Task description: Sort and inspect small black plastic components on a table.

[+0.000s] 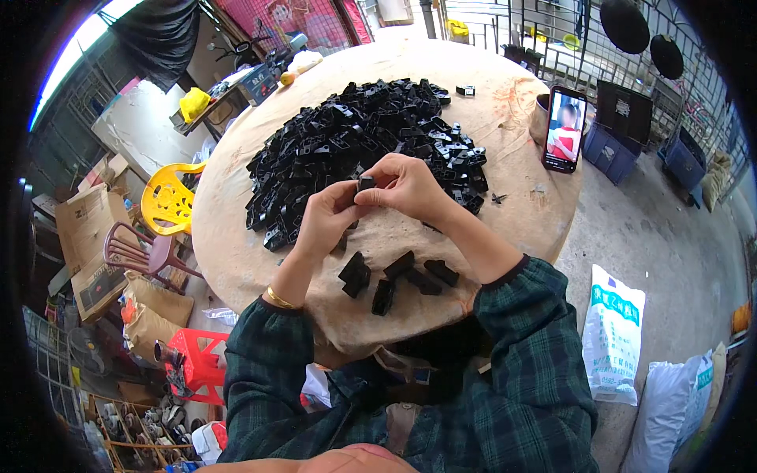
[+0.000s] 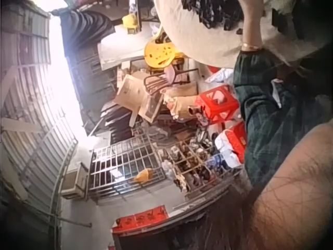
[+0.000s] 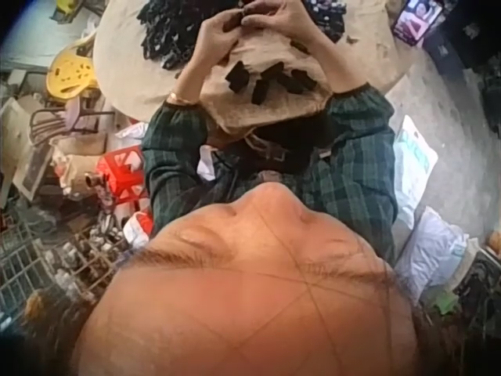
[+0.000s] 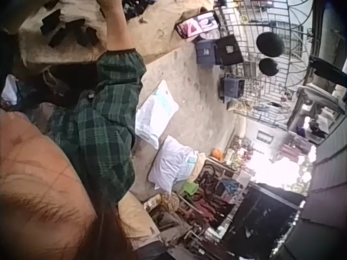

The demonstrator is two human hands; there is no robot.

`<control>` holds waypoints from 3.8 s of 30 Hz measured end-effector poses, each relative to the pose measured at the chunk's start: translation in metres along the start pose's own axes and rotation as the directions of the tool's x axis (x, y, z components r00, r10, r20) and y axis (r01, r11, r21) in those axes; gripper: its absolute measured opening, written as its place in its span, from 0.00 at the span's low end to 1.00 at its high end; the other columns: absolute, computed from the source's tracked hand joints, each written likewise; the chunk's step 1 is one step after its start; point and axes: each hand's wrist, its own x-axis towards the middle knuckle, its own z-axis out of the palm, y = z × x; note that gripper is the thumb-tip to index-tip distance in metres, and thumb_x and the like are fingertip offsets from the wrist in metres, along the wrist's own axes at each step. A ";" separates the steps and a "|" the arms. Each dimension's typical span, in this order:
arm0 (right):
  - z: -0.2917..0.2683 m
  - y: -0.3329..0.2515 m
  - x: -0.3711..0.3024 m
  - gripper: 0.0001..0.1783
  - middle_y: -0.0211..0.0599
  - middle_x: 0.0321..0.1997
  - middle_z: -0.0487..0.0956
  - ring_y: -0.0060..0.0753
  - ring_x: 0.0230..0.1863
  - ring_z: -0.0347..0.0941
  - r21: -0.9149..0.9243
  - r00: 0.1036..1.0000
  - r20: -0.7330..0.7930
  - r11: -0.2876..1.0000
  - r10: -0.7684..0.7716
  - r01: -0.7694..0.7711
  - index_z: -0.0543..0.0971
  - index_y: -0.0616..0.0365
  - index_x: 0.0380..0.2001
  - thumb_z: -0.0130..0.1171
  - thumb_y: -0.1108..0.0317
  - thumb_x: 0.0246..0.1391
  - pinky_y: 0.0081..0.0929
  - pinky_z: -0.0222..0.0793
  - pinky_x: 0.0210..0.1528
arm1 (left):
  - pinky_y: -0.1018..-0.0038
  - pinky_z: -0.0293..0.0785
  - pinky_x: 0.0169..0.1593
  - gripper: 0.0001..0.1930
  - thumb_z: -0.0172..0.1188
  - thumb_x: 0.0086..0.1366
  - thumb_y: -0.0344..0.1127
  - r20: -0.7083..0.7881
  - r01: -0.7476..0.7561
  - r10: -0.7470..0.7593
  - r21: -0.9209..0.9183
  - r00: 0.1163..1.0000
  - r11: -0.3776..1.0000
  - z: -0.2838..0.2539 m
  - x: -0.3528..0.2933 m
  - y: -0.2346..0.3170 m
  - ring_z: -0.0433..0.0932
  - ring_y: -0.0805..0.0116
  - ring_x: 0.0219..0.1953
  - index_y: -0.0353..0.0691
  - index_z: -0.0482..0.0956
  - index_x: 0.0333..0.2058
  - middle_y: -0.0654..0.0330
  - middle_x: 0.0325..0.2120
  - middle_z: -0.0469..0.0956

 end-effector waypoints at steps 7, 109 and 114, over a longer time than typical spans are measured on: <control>-0.068 0.033 0.034 0.14 0.37 0.37 0.79 0.27 0.40 0.75 -0.180 0.941 -0.336 0.977 0.046 -0.113 0.77 0.60 0.41 0.51 0.63 0.57 0.21 0.71 0.40 | 0.71 0.71 0.38 0.10 0.62 0.53 0.31 0.332 -0.293 0.140 0.472 0.933 0.831 0.016 -0.009 -0.010 0.73 0.61 0.34 0.36 0.79 0.35 0.53 0.29 0.76; 0.013 -0.007 0.000 0.07 0.33 0.28 0.77 0.23 0.26 0.74 0.184 0.987 0.001 0.970 0.163 -0.161 0.74 0.66 0.35 0.52 0.75 0.53 0.20 0.72 0.28 | 0.82 0.75 0.38 0.15 0.57 0.58 0.25 -0.152 -0.072 0.077 0.042 0.985 0.997 -0.010 -0.001 -0.015 0.77 0.76 0.30 0.31 0.73 0.45 0.61 0.32 0.78; 0.023 -0.003 -0.006 0.08 0.35 0.28 0.75 0.29 0.25 0.74 -0.401 0.965 -0.119 0.901 -0.232 0.167 0.75 0.63 0.35 0.54 0.76 0.50 0.23 0.71 0.27 | 0.82 0.74 0.39 0.16 0.58 0.58 0.25 -0.234 -0.043 0.006 -0.153 0.972 0.987 0.003 -0.004 -0.008 0.76 0.78 0.32 0.31 0.72 0.46 0.61 0.34 0.77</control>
